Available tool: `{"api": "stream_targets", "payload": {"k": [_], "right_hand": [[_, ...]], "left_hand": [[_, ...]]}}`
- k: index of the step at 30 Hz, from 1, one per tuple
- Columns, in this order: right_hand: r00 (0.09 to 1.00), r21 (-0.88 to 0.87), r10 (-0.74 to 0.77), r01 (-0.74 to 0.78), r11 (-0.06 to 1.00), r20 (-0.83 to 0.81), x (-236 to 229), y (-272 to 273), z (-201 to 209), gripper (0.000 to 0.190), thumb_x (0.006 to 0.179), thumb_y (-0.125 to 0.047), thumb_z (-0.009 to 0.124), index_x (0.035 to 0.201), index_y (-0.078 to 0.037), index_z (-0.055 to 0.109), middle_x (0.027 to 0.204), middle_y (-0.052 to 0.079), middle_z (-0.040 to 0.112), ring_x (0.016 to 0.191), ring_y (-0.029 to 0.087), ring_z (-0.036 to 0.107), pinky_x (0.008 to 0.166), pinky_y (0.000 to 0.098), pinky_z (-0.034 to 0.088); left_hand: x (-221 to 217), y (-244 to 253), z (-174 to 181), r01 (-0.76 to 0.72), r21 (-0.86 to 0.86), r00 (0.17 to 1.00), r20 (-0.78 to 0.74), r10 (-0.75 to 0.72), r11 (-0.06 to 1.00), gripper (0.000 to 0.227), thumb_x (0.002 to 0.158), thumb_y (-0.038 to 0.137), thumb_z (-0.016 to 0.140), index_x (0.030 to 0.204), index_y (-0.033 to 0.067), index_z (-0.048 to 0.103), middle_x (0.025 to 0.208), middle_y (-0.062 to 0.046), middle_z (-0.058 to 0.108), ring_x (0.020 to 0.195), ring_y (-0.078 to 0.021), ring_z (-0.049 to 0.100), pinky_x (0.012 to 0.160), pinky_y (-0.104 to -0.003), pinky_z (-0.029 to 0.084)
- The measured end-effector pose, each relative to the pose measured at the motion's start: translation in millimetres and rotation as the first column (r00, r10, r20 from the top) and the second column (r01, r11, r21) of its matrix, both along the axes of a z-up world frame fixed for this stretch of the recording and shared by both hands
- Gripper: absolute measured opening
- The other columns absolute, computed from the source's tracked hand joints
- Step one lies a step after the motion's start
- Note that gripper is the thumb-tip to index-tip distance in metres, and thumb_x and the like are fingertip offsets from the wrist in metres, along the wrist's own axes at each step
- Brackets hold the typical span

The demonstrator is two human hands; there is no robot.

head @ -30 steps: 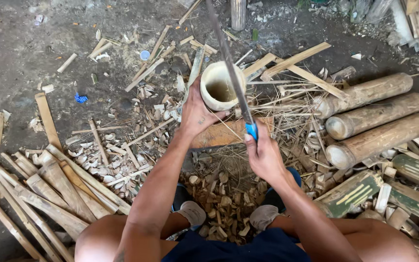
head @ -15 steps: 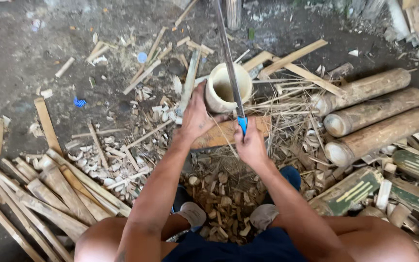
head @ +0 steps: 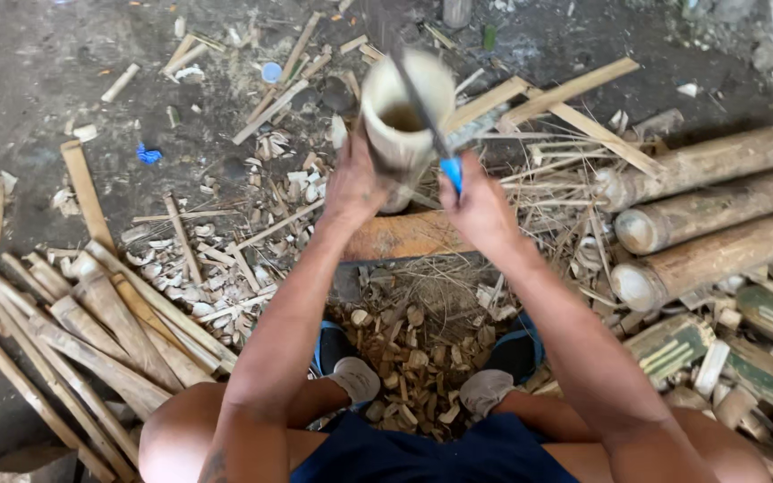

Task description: The person sits on the ground and uses a long knife to split a bamboo tube into thin strips. They repeatedly position the bamboo on a wooden block, strike it with the knife, and separate the resulting strips.

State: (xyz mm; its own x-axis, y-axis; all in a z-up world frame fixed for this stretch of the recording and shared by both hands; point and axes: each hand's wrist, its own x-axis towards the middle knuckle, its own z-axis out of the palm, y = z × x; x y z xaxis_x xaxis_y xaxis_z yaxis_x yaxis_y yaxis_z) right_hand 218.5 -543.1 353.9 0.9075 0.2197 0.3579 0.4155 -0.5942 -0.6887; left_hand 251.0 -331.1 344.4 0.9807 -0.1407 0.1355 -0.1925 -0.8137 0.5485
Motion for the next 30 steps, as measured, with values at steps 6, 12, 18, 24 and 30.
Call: {"api": "stream_targets", "payload": {"k": [6,12,18,24,30], "right_hand": [[0.904,0.245,0.182,-0.090,0.965,-0.387,13.9,-27.6,-56.0,0.016,0.102,-0.019,0.053,0.114,-0.009,0.048,0.063,0.001,0.053,0.045,0.010,0.053,0.036,0.0292,0.048],[0.761,0.030,0.171,-0.196,0.980,-0.626,9.4,-45.7,-53.6,0.039,0.106,-0.034,0.057,0.085,-0.001,0.058,0.059,0.006,0.053,0.043,0.013,0.051,0.040,0.0298,0.049],[0.846,-0.142,0.084,-0.185,0.972,-0.526,19.8,-58.3,-15.5,0.018,0.095,-0.023,0.056,0.100,-0.008,0.065,0.059,0.001,0.059,0.043,0.008,0.055,0.036,0.0281,0.051],[0.992,-0.683,-0.101,0.024,0.730,-0.073,36.0,-77.0,-8.3,0.022,0.107,-0.022,0.051,0.101,-0.003,0.061,0.054,0.003,0.052,0.035,0.012,0.044,0.031,0.0329,0.038],[0.905,-0.346,-0.222,0.090,0.934,-0.364,39.3,-73.8,-15.6,0.021,0.100,-0.026,0.058,0.101,-0.005,0.062,0.050,0.004,0.051,0.036,0.013,0.046,0.029,0.0321,0.040]], "left_hand": [[-16.7,45.0,51.7,-0.051,0.205,0.999,0.005,0.052,0.977,0.038,0.104,0.010,0.061,0.141,0.0172,0.060,0.137,-0.007,0.061,0.106,-0.0255,0.067,0.100,-0.042,0.059],[8.9,18.3,98.8,0.092,0.710,0.658,0.483,-0.577,0.698,0.053,0.075,0.029,0.076,0.126,0.0196,0.068,0.141,0.001,0.060,0.135,-0.0216,0.052,0.119,-0.048,0.026],[71.3,46.0,98.7,0.214,0.698,0.781,0.298,-0.549,0.683,0.028,0.088,0.033,0.074,0.114,0.0208,0.075,0.111,0.002,0.072,0.114,-0.0193,0.062,0.108,-0.045,0.038],[80.2,47.5,29.8,-0.049,0.616,0.587,0.654,-0.476,0.786,0.009,0.106,0.030,0.072,0.111,0.0274,0.078,0.104,0.009,0.073,0.100,-0.0126,0.060,0.099,-0.035,0.041],[78.5,26.5,33.0,-0.086,0.361,0.537,0.802,-0.262,0.929,0.049,0.102,0.035,0.071,0.147,0.0213,0.057,0.148,-0.001,0.060,0.140,-0.0235,0.051,0.122,-0.046,0.029]]}}
